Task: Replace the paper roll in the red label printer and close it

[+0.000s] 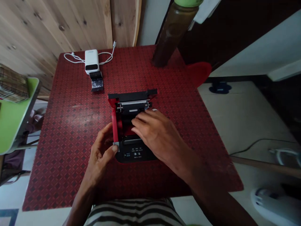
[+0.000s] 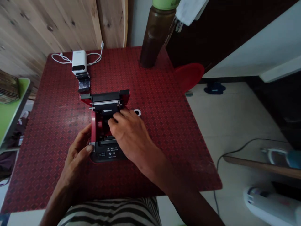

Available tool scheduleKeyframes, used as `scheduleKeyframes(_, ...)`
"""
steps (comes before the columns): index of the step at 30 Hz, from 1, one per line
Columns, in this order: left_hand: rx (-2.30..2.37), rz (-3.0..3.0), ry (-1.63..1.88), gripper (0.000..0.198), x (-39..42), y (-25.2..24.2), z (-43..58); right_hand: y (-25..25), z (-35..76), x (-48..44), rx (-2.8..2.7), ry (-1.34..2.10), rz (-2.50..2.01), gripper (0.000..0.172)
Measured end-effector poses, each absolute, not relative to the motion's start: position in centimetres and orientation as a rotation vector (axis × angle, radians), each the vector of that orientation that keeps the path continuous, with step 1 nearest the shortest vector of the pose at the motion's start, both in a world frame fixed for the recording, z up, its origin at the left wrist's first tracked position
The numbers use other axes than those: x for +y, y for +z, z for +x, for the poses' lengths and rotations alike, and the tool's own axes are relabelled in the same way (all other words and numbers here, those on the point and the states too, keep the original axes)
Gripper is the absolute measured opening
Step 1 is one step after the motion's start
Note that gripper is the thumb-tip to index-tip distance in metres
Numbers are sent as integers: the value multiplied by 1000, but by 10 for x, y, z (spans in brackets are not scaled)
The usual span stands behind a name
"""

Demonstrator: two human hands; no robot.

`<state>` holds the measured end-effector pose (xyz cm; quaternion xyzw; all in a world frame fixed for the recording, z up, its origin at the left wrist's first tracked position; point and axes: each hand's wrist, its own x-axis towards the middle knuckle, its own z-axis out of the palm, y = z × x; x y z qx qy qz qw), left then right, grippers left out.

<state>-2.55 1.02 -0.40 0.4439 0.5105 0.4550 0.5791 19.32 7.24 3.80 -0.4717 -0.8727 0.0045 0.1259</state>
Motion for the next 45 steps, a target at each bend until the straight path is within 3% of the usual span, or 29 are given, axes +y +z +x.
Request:
scheduleKeyframes(5, 1144, 1022, 1057, 59, 11, -6, -28, 42, 180, 80, -2614, 43, -1490, 18)
scheduleKeyframes(12, 1120, 1011, 1068, 60, 8, -8, -28, 41, 158, 94, -2617, 98, -1620, 31)
scheduleKeyframes(22, 1101, 998, 1054, 65, 10, -13, -30, 56, 164, 88, -2690, 127, -1680, 29)
scheduleKeyframes(26, 1115, 1004, 1066, 68, 11, -12, -29, 69, 175, 71, -2601, 142, -1632, 16)
scheduleKeyframes(29, 1134, 1008, 1057, 70, 11, -10, -29, 76, 202, 55, -2329, 288, -1441, 9)
scheduleKeyframes(32, 1174, 1002, 1059, 67, 10, -10, -29, 78, 240, 37, -2014, 604, -1322, 17)
scheduleKeyframes(39, 1185, 998, 1079, 63, 6, -16, -29, 19, 299, -11, -1215, 1060, -1440, 30)
scheduleKeyframes(45, 1246, 1013, 1090, 61, 5, -16, -28, -36, 290, -18, -1136, 1133, -1480, 35)
